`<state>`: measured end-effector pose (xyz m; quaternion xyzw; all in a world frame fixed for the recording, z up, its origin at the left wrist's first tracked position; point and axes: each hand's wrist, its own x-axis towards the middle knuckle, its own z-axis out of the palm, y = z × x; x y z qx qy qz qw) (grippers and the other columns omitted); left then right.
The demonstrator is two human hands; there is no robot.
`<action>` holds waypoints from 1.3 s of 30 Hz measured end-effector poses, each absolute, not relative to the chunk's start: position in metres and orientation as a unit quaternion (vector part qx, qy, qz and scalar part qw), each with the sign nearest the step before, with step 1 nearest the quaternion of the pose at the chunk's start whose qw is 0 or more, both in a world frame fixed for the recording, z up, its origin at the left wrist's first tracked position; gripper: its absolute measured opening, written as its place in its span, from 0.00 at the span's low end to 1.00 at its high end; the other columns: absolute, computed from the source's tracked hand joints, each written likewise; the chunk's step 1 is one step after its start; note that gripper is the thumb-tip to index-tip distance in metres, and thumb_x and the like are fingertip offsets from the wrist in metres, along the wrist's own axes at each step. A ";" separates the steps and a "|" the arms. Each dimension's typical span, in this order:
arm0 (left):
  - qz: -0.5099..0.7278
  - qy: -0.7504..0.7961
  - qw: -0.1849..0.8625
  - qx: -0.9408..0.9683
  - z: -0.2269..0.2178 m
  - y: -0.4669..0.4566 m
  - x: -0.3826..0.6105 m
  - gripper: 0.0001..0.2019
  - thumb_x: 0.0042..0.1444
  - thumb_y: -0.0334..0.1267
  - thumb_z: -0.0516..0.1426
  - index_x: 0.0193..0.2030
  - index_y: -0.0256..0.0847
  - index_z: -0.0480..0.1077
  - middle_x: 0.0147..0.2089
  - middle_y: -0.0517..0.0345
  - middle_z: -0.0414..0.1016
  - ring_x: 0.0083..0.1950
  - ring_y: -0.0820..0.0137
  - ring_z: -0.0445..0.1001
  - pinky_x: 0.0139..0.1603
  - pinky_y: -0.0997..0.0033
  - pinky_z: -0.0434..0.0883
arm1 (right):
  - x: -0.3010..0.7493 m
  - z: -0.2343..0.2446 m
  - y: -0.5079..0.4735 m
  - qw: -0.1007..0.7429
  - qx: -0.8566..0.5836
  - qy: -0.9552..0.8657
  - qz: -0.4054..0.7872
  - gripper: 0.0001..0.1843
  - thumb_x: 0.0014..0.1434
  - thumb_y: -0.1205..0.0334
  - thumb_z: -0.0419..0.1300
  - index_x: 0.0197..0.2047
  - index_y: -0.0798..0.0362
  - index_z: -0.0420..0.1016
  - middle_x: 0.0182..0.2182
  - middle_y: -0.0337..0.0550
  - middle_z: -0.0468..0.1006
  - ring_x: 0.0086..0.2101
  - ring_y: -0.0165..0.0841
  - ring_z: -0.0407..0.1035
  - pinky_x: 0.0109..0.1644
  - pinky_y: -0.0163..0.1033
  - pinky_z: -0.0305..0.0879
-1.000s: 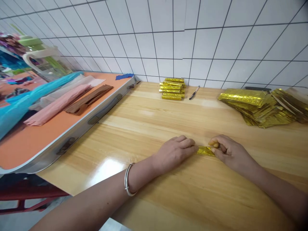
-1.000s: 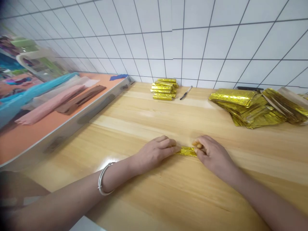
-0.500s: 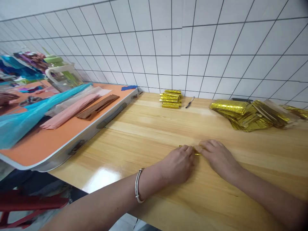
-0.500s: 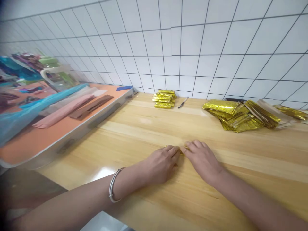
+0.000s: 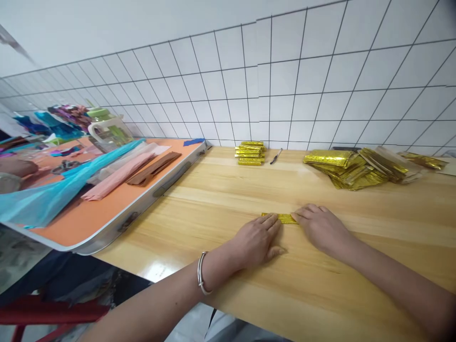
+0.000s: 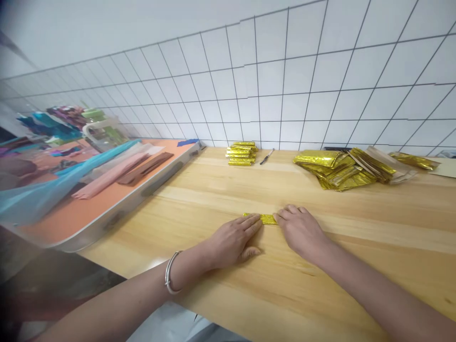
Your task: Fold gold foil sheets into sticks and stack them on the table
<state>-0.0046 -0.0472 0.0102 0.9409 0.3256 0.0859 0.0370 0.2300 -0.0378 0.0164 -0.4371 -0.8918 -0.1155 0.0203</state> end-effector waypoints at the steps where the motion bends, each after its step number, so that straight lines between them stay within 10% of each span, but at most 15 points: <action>1: 0.088 0.330 0.035 0.939 0.011 -0.048 -0.002 0.33 0.60 0.57 0.45 0.64 0.33 0.52 0.64 0.43 0.58 0.65 0.59 0.56 0.63 0.62 0.57 | 0.228 0.019 -0.040 0.023 -0.439 -0.891 -0.112 0.17 0.61 0.67 0.49 0.52 0.52 0.70 0.46 0.45 0.75 0.48 0.39 0.63 0.47 0.43 0.58; 9: 0.091 0.351 0.035 0.931 0.013 -0.050 0.010 0.32 0.60 0.58 0.44 0.61 0.34 0.56 0.58 0.43 0.63 0.60 0.58 0.62 0.58 0.59 0.63 | 0.218 0.007 -0.057 0.025 -0.461 -0.877 -0.132 0.27 0.61 0.47 0.50 0.59 0.51 0.65 0.53 0.55 0.69 0.55 0.49 0.58 0.53 0.53 0.55; 31: 0.063 0.349 0.061 0.933 0.007 -0.045 -0.045 0.27 0.64 0.52 0.42 0.67 0.47 0.47 0.67 0.56 0.53 0.68 0.64 0.51 0.65 0.58 0.48 | 0.256 -0.015 -0.061 0.037 -0.458 -0.884 -0.092 0.26 0.64 0.50 0.46 0.63 0.48 0.58 0.62 0.47 0.58 0.61 0.45 0.50 0.56 0.53 0.54; 39: 0.068 0.360 0.029 0.930 0.019 -0.038 -0.023 0.25 0.61 0.57 0.44 0.61 0.50 0.59 0.48 0.53 0.69 0.48 0.62 0.65 0.51 0.60 0.60 | 0.243 0.000 -0.057 0.056 -0.430 -0.893 -0.119 0.22 0.63 0.53 0.49 0.56 0.53 0.68 0.61 0.52 0.61 0.61 0.45 0.48 0.57 0.52 0.54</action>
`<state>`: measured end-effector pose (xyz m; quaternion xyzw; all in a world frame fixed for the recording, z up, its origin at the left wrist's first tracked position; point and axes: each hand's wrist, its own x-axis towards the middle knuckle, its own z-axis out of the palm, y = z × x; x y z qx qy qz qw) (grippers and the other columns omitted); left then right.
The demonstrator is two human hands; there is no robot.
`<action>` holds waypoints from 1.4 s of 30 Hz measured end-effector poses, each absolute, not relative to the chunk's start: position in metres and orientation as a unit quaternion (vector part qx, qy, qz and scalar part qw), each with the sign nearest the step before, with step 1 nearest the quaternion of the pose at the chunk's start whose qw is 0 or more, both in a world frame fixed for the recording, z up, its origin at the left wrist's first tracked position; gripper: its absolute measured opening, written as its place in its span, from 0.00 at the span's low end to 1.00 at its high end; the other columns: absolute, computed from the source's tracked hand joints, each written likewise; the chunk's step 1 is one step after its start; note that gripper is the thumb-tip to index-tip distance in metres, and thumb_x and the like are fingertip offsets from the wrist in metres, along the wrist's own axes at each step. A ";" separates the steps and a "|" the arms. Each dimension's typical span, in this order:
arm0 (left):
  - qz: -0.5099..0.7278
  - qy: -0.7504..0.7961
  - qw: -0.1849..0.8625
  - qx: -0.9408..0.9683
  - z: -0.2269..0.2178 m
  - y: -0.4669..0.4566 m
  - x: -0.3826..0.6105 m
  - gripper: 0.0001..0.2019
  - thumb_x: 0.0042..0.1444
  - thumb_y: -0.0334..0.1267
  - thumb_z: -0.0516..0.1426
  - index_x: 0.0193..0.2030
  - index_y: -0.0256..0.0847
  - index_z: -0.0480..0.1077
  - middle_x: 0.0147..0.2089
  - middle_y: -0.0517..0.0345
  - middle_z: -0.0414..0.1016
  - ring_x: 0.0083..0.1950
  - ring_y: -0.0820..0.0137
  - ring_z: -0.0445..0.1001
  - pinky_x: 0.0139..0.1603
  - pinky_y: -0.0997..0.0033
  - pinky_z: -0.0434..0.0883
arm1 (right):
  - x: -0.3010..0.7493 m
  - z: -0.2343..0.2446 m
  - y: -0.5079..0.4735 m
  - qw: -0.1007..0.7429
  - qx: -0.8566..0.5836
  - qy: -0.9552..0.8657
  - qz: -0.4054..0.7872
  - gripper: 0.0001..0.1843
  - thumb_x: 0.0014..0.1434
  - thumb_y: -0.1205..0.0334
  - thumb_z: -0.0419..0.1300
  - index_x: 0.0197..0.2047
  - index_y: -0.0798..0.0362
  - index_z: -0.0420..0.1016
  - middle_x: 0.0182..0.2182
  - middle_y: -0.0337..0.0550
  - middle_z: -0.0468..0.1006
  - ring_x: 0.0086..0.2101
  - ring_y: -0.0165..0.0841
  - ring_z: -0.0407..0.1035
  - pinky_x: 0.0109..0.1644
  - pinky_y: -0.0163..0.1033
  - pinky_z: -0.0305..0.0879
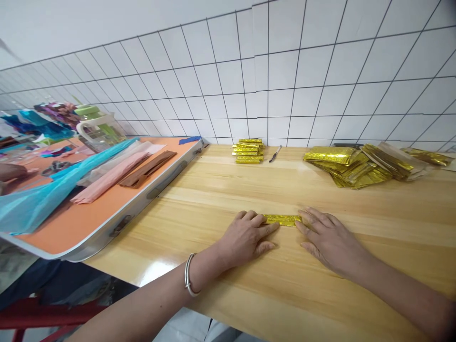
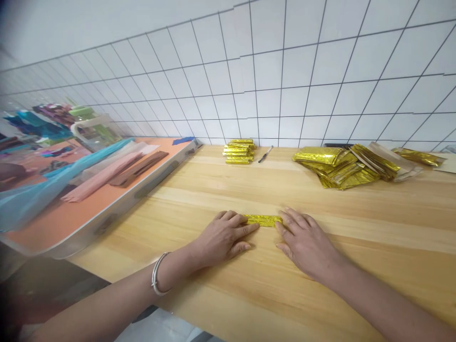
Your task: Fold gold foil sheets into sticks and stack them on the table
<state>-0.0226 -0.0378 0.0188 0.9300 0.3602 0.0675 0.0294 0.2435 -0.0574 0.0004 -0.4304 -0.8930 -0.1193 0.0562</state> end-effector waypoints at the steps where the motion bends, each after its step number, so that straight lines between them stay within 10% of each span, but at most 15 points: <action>1: 0.062 0.359 0.020 0.931 0.021 -0.037 -0.019 0.25 0.60 0.57 0.44 0.60 0.51 0.60 0.45 0.53 0.69 0.45 0.63 0.65 0.49 0.60 0.60 | 0.239 0.003 -0.056 0.057 -0.424 -0.896 -0.120 0.21 0.63 0.54 0.49 0.55 0.53 0.69 0.60 0.51 0.63 0.61 0.45 0.49 0.57 0.51 0.54; 13: 0.030 0.347 0.033 0.937 0.027 -0.029 -0.016 0.23 0.61 0.54 0.46 0.58 0.49 0.62 0.41 0.53 0.68 0.43 0.63 0.63 0.47 0.62 0.62 | 0.216 0.000 -0.037 0.045 -0.322 -0.934 -0.147 0.22 0.63 0.52 0.50 0.52 0.58 0.72 0.49 0.51 0.75 0.53 0.45 0.60 0.53 0.51 0.56; 21: 0.053 0.340 0.064 0.937 0.017 -0.031 -0.032 0.24 0.63 0.46 0.46 0.63 0.43 0.55 0.58 0.52 0.65 0.58 0.60 0.61 0.58 0.57 0.59 | 0.232 0.002 -0.041 0.050 -0.320 -0.938 -0.126 0.31 0.58 0.42 0.52 0.52 0.60 0.71 0.49 0.54 0.75 0.54 0.50 0.59 0.52 0.54 0.57; 38: 0.043 0.323 -0.004 0.946 0.018 -0.033 -0.006 0.13 0.61 0.39 0.49 0.47 0.34 0.66 0.59 0.46 0.64 0.62 0.62 0.61 0.59 0.64 0.62 | 0.249 -0.006 -0.052 0.069 -0.401 -0.909 -0.089 0.26 0.61 0.53 0.52 0.57 0.62 0.66 0.55 0.55 0.69 0.54 0.42 0.61 0.58 0.47 0.58; 42: 0.038 0.350 0.006 0.936 0.022 -0.033 0.004 0.22 0.60 0.46 0.50 0.56 0.34 0.60 0.56 0.45 0.66 0.60 0.59 0.62 0.55 0.62 0.65 | 0.247 -0.007 -0.053 0.085 -0.412 -0.903 -0.082 0.25 0.59 0.53 0.54 0.54 0.61 0.69 0.54 0.54 0.70 0.53 0.43 0.62 0.58 0.48 0.59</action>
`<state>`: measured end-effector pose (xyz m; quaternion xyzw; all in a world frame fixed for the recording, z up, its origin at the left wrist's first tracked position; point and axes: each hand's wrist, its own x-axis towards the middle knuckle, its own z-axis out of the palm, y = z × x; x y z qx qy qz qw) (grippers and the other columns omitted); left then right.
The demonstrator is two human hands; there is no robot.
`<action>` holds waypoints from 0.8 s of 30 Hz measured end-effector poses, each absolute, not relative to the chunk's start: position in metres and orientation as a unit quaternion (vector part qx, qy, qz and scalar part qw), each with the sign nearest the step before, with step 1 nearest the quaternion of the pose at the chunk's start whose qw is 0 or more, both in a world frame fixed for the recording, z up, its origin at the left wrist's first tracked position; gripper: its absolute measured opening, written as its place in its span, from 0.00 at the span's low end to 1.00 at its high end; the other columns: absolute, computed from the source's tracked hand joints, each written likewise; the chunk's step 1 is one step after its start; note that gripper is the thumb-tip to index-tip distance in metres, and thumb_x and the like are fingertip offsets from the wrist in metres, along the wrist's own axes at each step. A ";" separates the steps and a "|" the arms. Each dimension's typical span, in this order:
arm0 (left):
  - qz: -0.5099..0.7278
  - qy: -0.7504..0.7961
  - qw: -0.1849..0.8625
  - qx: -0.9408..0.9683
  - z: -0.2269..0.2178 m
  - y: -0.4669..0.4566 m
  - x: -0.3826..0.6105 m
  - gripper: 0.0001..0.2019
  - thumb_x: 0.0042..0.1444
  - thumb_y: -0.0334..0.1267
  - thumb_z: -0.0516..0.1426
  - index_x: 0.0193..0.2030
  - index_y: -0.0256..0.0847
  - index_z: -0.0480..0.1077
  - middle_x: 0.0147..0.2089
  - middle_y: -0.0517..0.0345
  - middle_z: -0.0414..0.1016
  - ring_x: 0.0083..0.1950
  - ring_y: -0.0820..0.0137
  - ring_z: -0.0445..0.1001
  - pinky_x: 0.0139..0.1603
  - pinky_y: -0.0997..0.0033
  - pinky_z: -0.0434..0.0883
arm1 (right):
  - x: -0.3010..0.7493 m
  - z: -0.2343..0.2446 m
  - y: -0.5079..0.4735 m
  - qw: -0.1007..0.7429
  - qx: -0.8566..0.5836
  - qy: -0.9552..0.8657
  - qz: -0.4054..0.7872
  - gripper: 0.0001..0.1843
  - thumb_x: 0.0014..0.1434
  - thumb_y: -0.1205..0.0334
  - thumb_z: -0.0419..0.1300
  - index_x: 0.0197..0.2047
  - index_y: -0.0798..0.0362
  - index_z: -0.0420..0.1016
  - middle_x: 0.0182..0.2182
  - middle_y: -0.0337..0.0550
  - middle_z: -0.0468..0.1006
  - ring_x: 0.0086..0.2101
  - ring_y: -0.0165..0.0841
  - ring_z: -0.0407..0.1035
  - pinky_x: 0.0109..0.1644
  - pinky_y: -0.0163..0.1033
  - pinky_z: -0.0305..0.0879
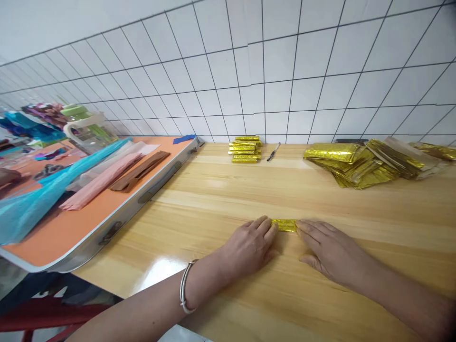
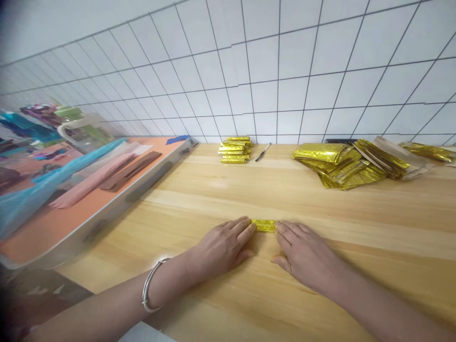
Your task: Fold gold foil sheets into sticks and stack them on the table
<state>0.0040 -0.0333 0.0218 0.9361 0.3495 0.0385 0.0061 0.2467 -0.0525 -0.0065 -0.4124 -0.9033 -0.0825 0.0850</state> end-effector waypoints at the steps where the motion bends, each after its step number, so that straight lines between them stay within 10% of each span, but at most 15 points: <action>1: 0.038 0.354 0.009 0.934 0.022 -0.034 0.005 0.26 0.60 0.49 0.51 0.59 0.35 0.57 0.55 0.45 0.66 0.59 0.59 0.63 0.54 0.62 0.66 | 0.246 -0.006 -0.052 0.089 -0.413 -0.903 -0.082 0.25 0.59 0.53 0.55 0.54 0.61 0.69 0.53 0.55 0.70 0.53 0.43 0.63 0.57 0.48 0.60; 14: 0.045 0.319 0.033 0.946 0.005 -0.036 0.001 0.36 0.60 0.56 0.43 0.66 0.27 0.48 0.68 0.38 0.48 0.69 0.55 0.45 0.68 0.55 0.42 | 0.223 0.003 -0.051 0.111 -0.406 -0.904 -0.075 0.26 0.62 0.50 0.50 0.54 0.61 0.69 0.57 0.56 0.67 0.57 0.43 0.58 0.60 0.48 0.56; 24: 0.037 0.299 0.081 0.950 0.009 -0.034 -0.007 0.40 0.59 0.59 0.44 0.67 0.26 0.43 0.69 0.37 0.41 0.70 0.54 0.36 0.69 0.54 0.44 | 0.212 -0.016 -0.045 0.078 -0.371 -0.925 0.002 0.42 0.61 0.41 0.45 0.67 0.65 0.46 0.65 0.59 0.47 0.64 0.44 0.41 0.65 0.50 0.46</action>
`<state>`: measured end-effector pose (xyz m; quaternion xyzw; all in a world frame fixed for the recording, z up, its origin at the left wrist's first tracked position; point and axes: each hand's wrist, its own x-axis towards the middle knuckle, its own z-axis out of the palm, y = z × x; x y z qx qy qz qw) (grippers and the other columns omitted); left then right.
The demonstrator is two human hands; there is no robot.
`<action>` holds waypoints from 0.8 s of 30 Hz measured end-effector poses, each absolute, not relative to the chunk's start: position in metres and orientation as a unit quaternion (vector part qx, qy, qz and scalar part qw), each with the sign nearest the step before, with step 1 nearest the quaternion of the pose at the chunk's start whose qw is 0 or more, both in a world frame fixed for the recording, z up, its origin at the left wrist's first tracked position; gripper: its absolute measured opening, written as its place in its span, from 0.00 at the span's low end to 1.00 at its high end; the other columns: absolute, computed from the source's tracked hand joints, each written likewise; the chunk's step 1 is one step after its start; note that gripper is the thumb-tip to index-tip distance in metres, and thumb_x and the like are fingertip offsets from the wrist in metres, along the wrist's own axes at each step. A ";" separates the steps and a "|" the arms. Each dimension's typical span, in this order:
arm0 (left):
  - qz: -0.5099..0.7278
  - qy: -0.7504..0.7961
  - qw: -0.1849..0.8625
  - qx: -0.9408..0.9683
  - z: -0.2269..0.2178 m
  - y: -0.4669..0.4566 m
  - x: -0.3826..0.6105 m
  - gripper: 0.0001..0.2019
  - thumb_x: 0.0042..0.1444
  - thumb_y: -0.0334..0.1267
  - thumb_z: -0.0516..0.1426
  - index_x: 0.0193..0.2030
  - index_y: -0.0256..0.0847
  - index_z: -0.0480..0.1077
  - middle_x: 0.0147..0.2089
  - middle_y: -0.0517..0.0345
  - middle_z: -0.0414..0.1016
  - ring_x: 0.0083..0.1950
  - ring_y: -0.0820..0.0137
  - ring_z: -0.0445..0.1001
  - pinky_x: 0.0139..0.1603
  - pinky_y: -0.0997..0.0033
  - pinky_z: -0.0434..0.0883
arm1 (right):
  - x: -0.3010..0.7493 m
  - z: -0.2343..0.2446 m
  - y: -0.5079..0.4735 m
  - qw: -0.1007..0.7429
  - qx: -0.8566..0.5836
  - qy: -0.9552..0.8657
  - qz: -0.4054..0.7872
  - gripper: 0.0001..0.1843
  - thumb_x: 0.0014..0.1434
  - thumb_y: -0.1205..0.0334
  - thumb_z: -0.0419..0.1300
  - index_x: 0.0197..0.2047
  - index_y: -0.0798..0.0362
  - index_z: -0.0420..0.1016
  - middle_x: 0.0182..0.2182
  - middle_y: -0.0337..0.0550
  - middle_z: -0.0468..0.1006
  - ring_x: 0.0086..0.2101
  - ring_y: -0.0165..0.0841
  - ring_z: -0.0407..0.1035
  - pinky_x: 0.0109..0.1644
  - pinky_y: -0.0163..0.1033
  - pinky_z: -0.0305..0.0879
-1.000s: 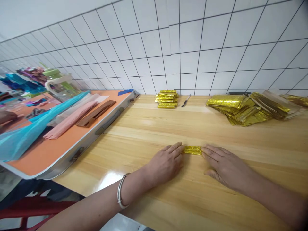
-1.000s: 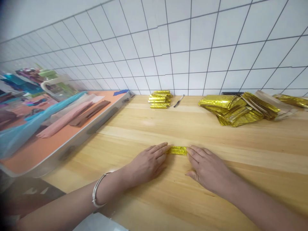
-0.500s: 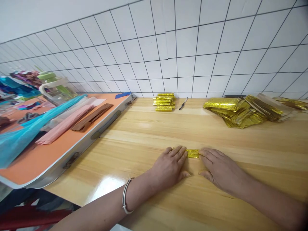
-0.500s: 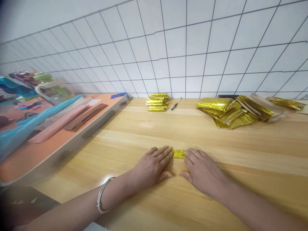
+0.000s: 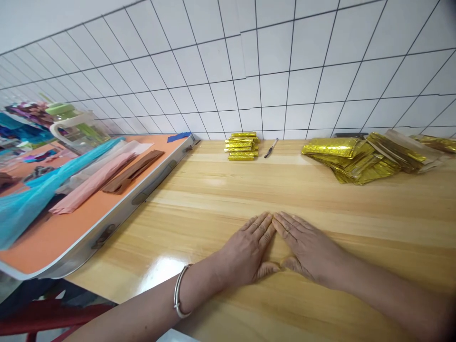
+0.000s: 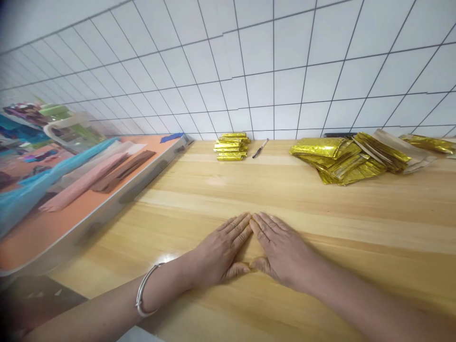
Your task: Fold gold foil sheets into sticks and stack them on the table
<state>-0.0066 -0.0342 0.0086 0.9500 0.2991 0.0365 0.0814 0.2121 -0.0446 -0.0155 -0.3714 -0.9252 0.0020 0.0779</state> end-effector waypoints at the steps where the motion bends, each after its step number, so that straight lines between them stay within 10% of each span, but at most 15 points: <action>1: 0.032 0.297 0.082 0.951 0.009 -0.033 -0.009 0.40 0.59 0.59 0.44 0.67 0.27 0.43 0.69 0.37 0.41 0.70 0.54 0.37 0.68 0.55 0.45 | 0.216 -0.016 -0.045 0.075 -0.377 -0.923 0.002 0.40 0.61 0.43 0.46 0.67 0.64 0.46 0.65 0.58 0.47 0.64 0.43 0.41 0.65 0.50 0.46; 17: 0.049 0.354 0.029 0.934 0.015 -0.038 -0.025 0.30 0.63 0.54 0.42 0.66 0.39 0.49 0.66 0.48 0.56 0.66 0.60 0.54 0.63 0.58 0.53 | 0.244 -0.007 -0.053 0.058 -0.429 -0.901 -0.027 0.30 0.63 0.52 0.48 0.64 0.57 0.56 0.63 0.51 0.56 0.61 0.41 0.51 0.63 0.49 0.53; 24: 0.041 0.382 -0.018 0.923 0.022 -0.031 0.004 0.31 0.60 0.57 0.45 0.63 0.40 0.54 0.44 0.50 0.71 0.45 0.60 0.68 0.46 0.59 0.62 | 0.223 0.000 -0.052 0.078 -0.457 -0.883 -0.075 0.27 0.64 0.50 0.45 0.57 0.61 0.67 0.55 0.53 0.69 0.56 0.41 0.61 0.62 0.49 0.52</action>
